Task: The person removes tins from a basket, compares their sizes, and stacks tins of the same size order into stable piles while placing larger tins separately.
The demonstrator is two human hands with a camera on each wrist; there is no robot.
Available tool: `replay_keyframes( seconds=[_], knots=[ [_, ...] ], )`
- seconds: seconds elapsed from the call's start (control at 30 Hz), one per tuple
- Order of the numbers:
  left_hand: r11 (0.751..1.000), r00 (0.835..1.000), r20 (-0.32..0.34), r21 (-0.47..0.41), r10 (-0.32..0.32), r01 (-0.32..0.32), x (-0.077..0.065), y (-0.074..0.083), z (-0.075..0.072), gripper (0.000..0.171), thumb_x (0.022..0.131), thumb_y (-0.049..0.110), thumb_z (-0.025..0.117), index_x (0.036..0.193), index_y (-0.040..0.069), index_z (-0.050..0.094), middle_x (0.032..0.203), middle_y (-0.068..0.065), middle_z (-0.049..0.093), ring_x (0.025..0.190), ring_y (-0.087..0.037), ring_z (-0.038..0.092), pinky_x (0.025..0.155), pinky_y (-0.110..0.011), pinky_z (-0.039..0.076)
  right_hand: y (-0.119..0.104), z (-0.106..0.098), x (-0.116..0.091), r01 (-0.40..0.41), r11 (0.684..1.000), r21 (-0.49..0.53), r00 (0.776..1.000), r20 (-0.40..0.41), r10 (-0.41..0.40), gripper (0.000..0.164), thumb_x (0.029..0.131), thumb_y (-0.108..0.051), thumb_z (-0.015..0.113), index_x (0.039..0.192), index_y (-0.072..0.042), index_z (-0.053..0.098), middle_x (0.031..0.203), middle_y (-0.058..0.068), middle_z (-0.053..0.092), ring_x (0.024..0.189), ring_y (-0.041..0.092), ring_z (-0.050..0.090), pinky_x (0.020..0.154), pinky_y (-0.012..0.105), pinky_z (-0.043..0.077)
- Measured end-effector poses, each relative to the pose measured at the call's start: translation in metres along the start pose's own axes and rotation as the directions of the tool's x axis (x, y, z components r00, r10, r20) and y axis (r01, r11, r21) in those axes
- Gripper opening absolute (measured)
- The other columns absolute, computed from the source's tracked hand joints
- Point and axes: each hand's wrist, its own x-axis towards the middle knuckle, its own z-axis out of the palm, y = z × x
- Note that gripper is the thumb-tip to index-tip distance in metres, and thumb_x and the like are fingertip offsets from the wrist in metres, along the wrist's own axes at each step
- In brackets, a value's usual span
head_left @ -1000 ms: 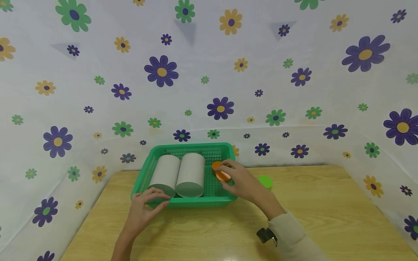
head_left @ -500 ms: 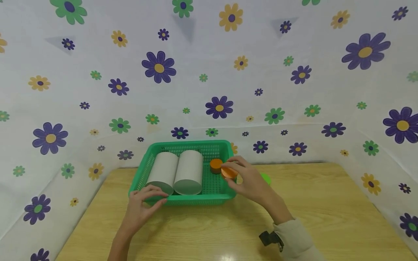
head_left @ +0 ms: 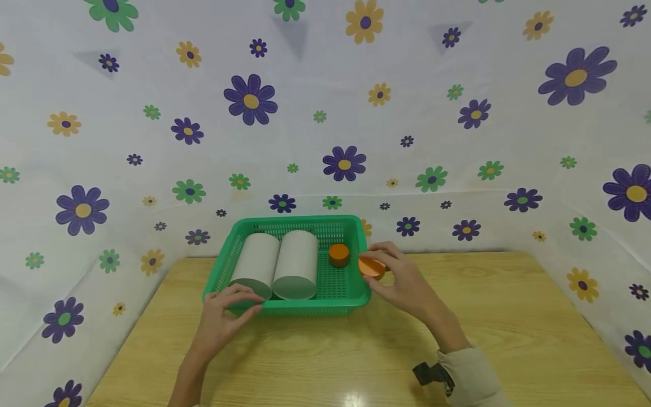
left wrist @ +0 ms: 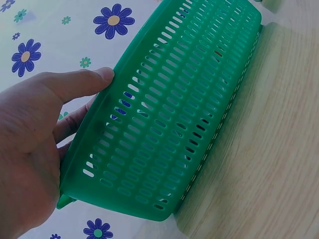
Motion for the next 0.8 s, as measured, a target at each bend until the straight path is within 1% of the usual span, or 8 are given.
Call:
replay_keyframes(
  seconds=[0.23,0.37,0.5,0.6,0.8],
  knots=[
    [1.0,1.0,-0.002,-0.012,-0.003,0.003,-0.001,0.001,-0.001,0.029,0.077,0.003,0.088,0.094,0.025,0.08,0.099,0.01,0.07,0.098,-0.009,0.062,0.081,-0.043,0.019,0.007,-0.007,-0.007,-0.024,0.999,0.022,0.998,-0.056,0.025,0.044,0.084,-0.001,0.083,0.126,-0.005,0.069,0.13,0.012,0.061,0.107,0.025,0.065,0.082,0.035,0.058],
    [1.0,1.0,-0.006,-0.026,0.002,-0.002,0.0,0.002,0.0,0.028,0.077,0.002,0.088,0.095,0.024,0.08,0.099,0.01,0.07,0.098,-0.009,0.062,0.081,-0.043,0.019,0.012,-0.012,-0.013,-0.058,0.998,0.028,0.995,-0.085,0.06,0.045,0.084,0.0,0.083,0.127,-0.006,0.069,0.13,0.012,0.062,0.108,0.026,0.066,0.081,0.036,0.059],
    [1.0,1.0,-0.004,-0.028,0.002,-0.002,0.0,0.003,0.0,0.027,0.078,0.003,0.088,0.095,0.023,0.08,0.099,0.01,0.07,0.098,-0.009,0.062,0.082,-0.043,0.019,0.016,-0.016,-0.018,-0.086,0.996,0.039,0.99,-0.112,0.089,0.044,0.084,-0.001,0.083,0.125,-0.007,0.07,0.128,0.012,0.063,0.107,0.029,0.067,0.077,0.039,0.06],
    [1.0,1.0,-0.006,-0.021,0.006,-0.007,0.0,0.003,0.0,0.028,0.078,0.003,0.088,0.095,0.024,0.08,0.099,0.009,0.07,0.098,-0.01,0.062,0.081,-0.044,0.019,0.018,-0.017,-0.021,-0.098,0.994,0.049,0.987,-0.123,0.103,0.043,0.084,-0.002,0.083,0.125,-0.007,0.07,0.128,0.012,0.064,0.107,0.032,0.067,0.074,0.041,0.06],
    [1.0,1.0,-0.013,-0.019,0.012,-0.012,-0.001,0.004,0.0,0.029,0.078,0.003,0.088,0.094,0.026,0.08,0.098,0.009,0.071,0.096,-0.012,0.063,0.081,-0.044,0.021,0.023,-0.019,-0.025,-0.112,0.992,0.058,0.981,-0.156,0.12,0.044,0.084,-0.002,0.084,0.126,-0.005,0.07,0.129,0.013,0.063,0.11,0.032,0.066,0.077,0.041,0.059]
  ],
)
